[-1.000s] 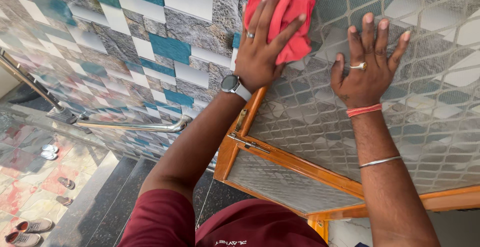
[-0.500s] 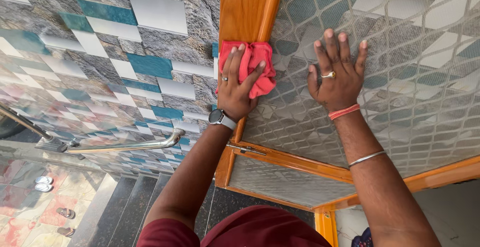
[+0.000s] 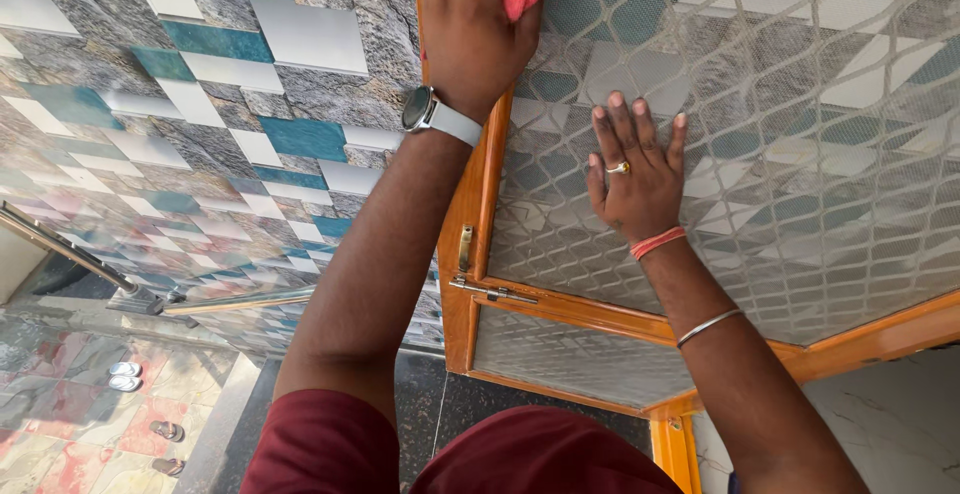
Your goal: The person wipes the wooden frame of a mesh door with a red cloth, moving along the top, sides, and lower sections. The person also wipes the metal latch and hinge areas.
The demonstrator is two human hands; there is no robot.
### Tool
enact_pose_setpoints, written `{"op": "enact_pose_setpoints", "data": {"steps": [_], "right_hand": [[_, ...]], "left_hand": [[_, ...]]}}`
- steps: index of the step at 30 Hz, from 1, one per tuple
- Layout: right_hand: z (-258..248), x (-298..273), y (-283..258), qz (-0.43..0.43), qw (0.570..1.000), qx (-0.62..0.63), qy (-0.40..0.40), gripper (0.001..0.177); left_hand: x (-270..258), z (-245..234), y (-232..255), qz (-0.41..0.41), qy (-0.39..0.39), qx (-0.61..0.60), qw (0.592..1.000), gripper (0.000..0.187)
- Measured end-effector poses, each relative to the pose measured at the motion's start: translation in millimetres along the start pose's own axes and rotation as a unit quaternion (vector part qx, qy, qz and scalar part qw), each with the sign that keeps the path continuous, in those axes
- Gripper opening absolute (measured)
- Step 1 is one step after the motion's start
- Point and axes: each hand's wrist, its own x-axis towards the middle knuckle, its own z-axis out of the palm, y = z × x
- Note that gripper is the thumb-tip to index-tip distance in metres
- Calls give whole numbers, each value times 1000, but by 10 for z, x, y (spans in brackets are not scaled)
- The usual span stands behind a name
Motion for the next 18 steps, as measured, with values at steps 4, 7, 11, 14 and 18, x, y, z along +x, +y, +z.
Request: {"op": "enact_pose_setpoints", "data": {"steps": [4,7,11,14,18], "right_hand": [[-250,-64,-238,52,996,33,-59,60],[-388,-199,-285,54,994,41,-89,62],[-517,-459,-241,37,989,105,-99,63],[-625,-633,-194,51,972,204,-103,59],[-795,-861,-119,107,917,371,-96,61]], "left_hand": [[-518,53,78,65,94,-26,993,77],[-1094,31,-6,61,51,-33,996,81],[-1757,26,-18,4,-41,15,999,82],[-1981,-8,204,-72,-77,6,994,79],[-1914,-44,765,-42,-46,36,997,67]]}}
